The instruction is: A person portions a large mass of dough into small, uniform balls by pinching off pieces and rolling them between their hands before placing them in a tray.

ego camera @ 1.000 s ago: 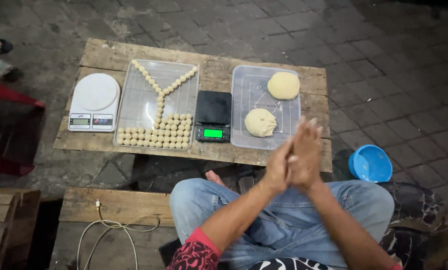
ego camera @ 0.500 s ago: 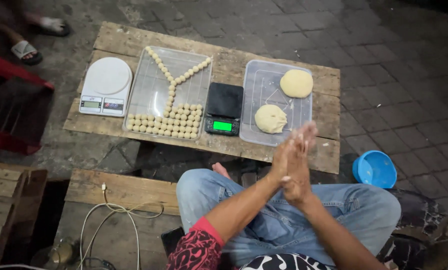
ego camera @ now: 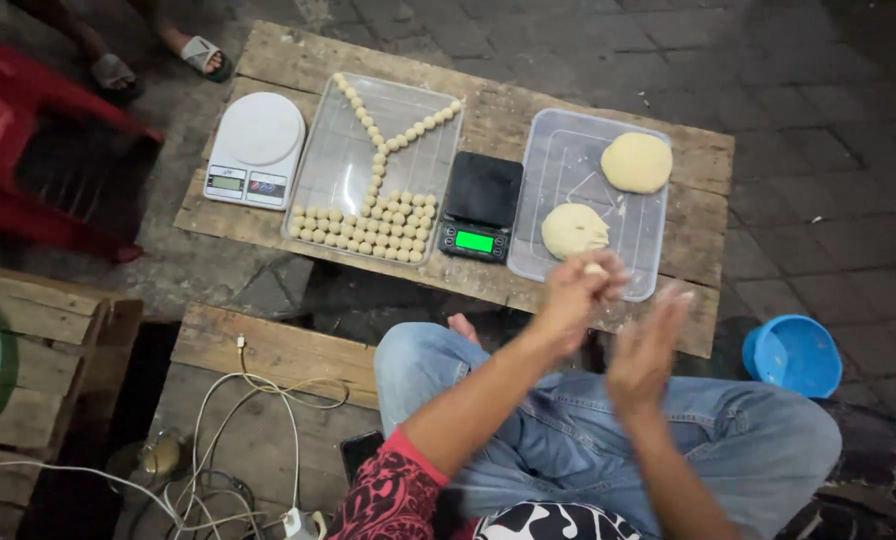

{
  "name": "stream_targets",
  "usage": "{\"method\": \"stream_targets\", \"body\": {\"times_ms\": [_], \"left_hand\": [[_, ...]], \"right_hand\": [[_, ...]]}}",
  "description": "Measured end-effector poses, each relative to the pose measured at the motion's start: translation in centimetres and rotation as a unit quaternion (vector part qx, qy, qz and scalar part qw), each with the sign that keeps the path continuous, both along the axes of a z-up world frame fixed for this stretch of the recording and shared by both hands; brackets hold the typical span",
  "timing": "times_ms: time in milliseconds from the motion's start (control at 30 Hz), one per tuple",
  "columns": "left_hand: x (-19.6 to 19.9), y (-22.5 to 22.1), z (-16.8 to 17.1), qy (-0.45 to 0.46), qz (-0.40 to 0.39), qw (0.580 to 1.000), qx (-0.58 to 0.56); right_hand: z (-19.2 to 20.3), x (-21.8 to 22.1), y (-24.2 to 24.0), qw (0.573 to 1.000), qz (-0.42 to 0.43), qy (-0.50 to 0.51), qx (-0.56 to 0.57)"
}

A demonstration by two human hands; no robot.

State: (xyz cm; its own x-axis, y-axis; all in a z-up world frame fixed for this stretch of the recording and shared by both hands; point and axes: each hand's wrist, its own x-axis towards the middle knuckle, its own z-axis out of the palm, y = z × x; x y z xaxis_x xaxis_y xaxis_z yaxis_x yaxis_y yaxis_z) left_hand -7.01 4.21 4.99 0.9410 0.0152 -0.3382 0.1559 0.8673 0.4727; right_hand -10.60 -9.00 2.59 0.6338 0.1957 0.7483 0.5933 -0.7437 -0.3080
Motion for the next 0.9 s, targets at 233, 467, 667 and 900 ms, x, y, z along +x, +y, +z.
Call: {"method": "stream_targets", "body": {"times_ms": [233,467,667,900], "left_hand": [[-2.6,15.2,5.4,-0.122,0.116,0.941,0.292],[-1.7,26.7,2.2,0.005,0.245,0.772,0.587],[1.9,30.7,-1.0,-0.072,0.143,0.620,0.768],[5.9,32.8,-5.8,-0.044,0.075,0.514,0.853]], "right_hand": [[-6.4,-8.3,1.3,0.951,0.136,0.251,-0.117],[-5.3,-7.7,1.7,0.955,0.141,0.248,-0.081],[-5.4,-7.6,1.5,0.958,0.135,0.246,-0.064],[-4.5,-7.5,1.8,0.959,0.146,0.240,-0.037]]}}
